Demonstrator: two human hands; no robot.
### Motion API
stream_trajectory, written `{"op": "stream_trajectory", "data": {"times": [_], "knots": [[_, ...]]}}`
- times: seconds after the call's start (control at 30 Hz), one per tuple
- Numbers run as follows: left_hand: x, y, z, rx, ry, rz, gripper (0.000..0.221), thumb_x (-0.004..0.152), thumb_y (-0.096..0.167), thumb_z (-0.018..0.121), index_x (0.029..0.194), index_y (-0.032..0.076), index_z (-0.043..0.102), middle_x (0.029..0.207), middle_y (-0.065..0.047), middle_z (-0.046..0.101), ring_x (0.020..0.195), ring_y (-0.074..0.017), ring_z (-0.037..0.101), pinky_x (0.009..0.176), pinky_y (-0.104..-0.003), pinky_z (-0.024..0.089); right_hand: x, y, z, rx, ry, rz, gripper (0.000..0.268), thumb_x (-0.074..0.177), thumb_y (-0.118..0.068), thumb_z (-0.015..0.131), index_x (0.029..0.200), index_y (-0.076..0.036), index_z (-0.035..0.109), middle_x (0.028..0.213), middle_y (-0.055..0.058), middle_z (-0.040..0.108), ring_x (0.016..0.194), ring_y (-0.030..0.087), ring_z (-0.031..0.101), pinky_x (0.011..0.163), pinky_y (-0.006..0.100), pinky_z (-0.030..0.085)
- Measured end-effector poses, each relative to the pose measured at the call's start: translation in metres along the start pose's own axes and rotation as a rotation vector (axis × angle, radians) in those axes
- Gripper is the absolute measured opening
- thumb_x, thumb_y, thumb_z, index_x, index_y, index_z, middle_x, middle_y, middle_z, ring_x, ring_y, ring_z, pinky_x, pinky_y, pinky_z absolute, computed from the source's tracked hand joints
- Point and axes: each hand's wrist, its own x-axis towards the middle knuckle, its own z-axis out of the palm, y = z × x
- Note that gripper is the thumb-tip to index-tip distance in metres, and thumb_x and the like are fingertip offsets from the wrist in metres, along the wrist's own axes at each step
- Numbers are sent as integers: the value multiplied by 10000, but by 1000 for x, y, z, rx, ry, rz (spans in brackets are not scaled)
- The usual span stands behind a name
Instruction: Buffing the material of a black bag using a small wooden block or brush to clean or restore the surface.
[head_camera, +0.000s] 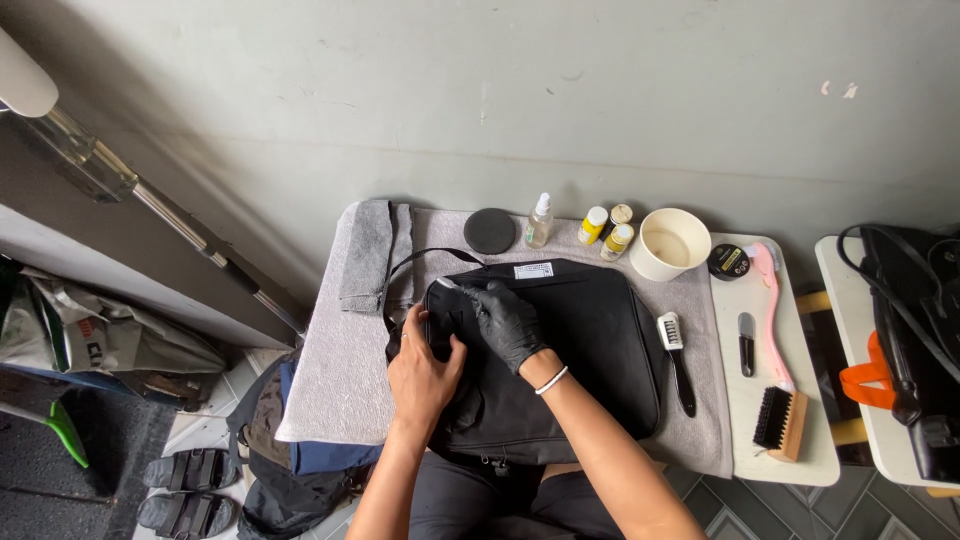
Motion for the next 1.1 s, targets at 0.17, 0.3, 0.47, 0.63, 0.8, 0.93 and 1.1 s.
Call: {"op": "stream_trajectory", "data": {"times": [0.17, 0.3, 0.47, 0.63, 0.8, 0.93, 1.1], "knots": [[-1, -3, 3, 7, 9, 9, 685, 835, 381, 648, 1442, 138, 443, 1222, -100, 709, 731, -407, 752, 608, -510, 598, 3, -5, -4, 38, -43, -12, 199, 962, -289, 619, 1083, -320, 774, 1046, 46, 748, 1043, 278, 729, 835, 411, 631], [0, 5, -3, 26, 14, 20, 605, 862, 379, 633, 1395, 129, 498, 1175, -96, 711, 730, -395, 757, 596, -494, 607, 4, 9, 11, 52, -67, 22, 234, 983, -344, 595, 1130, -352, 777, 1100, 33, 745, 1075, 271, 725, 851, 415, 628], [-1, 7, -5, 9, 6, 10, 559, 860, 349, 634, 1366, 128, 547, 1170, -108, 711, 794, -405, 756, 641, -507, 609, 0, 0, -22, 107, -9, -9, 206, 938, -210, 614, 1043, -265, 782, 980, 85, 740, 1024, 309, 726, 832, 417, 618], [1, 11, -15, -111, 1, -50, 635, 831, 271, 642, 1432, 152, 475, 1225, -93, 722, 896, -410, 748, 721, -533, 599, -5, 7, -30, 29, 68, 3, 197, 931, -246, 658, 1068, -311, 784, 999, 46, 760, 1053, 249, 733, 863, 382, 607], [1, 15, -20, -226, 32, -63, 637, 833, 196, 615, 1438, 126, 427, 1193, -116, 737, 860, -448, 733, 706, -545, 584, -10, -2, -52, 63, -2, -36, 112, 910, -246, 661, 873, -258, 766, 859, 40, 747, 956, 252, 740, 843, 376, 602], [-1, 7, -15, -219, 33, -67, 665, 828, 222, 627, 1451, 134, 410, 1199, -107, 736, 865, -431, 737, 702, -526, 584, -13, -11, -36, 346, -108, -71, 111, 909, -179, 687, 915, -125, 783, 903, 142, 766, 983, 370, 729, 805, 438, 608], [0, 2, -9, -225, 49, -83, 682, 850, 255, 649, 1471, 125, 399, 1199, -110, 730, 865, -430, 735, 701, -523, 580, -9, 0, -14, 268, -154, -70, 127, 906, -226, 685, 818, -157, 745, 851, 104, 753, 948, 344, 737, 790, 420, 603]]}}
